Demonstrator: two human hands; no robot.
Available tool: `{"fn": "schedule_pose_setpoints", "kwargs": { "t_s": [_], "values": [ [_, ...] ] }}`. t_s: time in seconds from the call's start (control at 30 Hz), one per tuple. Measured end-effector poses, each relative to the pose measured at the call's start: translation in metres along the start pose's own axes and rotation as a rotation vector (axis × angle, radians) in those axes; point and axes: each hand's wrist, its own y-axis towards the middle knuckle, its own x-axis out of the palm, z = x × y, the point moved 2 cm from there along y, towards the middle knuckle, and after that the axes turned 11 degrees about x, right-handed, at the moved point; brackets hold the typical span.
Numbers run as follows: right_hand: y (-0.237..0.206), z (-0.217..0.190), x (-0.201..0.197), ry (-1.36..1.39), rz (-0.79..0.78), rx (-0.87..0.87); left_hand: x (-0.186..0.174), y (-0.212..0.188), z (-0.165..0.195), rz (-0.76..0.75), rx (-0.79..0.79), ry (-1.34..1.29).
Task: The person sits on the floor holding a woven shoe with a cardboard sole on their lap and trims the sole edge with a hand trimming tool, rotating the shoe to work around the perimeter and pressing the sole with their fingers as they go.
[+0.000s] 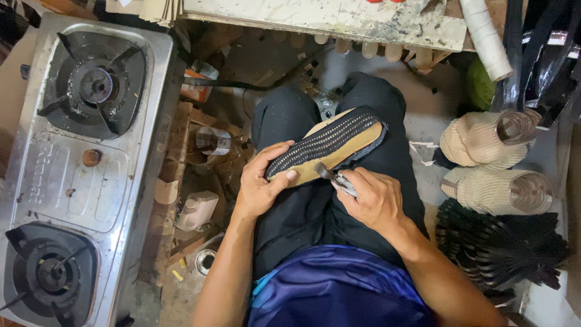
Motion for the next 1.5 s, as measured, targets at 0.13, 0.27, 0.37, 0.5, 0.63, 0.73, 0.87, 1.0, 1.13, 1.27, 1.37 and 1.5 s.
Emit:
{"fn": "schedule_pose_setpoints", "kwargs": {
  "t_s": [0.13, 0.27, 0.37, 0.5, 0.63, 0.73, 0.87, 1.0, 1.13, 1.27, 1.37, 1.5],
  "values": [
    [0.000, 0.000, 0.000, 0.004, 0.005, -0.005, 0.000, -0.001, -0.001, -0.001, 0.003, 0.011],
    [-0.001, 0.001, 0.001, 0.003, 0.008, -0.017, 0.001, -0.003, -0.001, 0.002, -0.012, -0.010],
    [-0.003, 0.001, 0.002, 0.002, 0.012, -0.021, 0.001, -0.005, -0.003, 0.001, -0.013, -0.020],
    [-0.004, 0.002, 0.002, -0.001, 0.008, -0.017, 0.001, -0.005, -0.004, 0.003, 0.010, -0.023],
    [-0.005, 0.003, 0.003, -0.006, 0.006, -0.029, 0.001, -0.006, -0.004, 0.010, -0.005, -0.035],
    [-0.005, 0.003, 0.003, -0.014, 0.022, -0.027, 0.002, -0.007, -0.003, 0.014, 0.001, -0.035],
    [-0.006, 0.003, 0.003, -0.006, 0.030, -0.039, 0.002, -0.008, -0.005, 0.018, 0.019, -0.033],
    [-0.006, 0.003, 0.003, -0.016, 0.028, -0.038, 0.002, -0.010, -0.006, 0.027, 0.036, -0.032],
    [-0.006, 0.002, 0.002, -0.023, 0.042, -0.037, 0.003, -0.010, -0.006, 0.035, 0.022, -0.060],
    [-0.006, 0.001, 0.001, -0.012, 0.033, -0.033, 0.003, -0.009, -0.005, 0.038, 0.016, -0.043],
    [-0.005, 0.001, 0.001, -0.021, 0.020, -0.033, 0.002, -0.008, -0.005, 0.032, 0.014, -0.030],
    [-0.004, 0.001, 0.000, -0.031, 0.030, -0.037, 0.002, -0.007, -0.005, 0.035, 0.016, -0.028]
  ]
}}
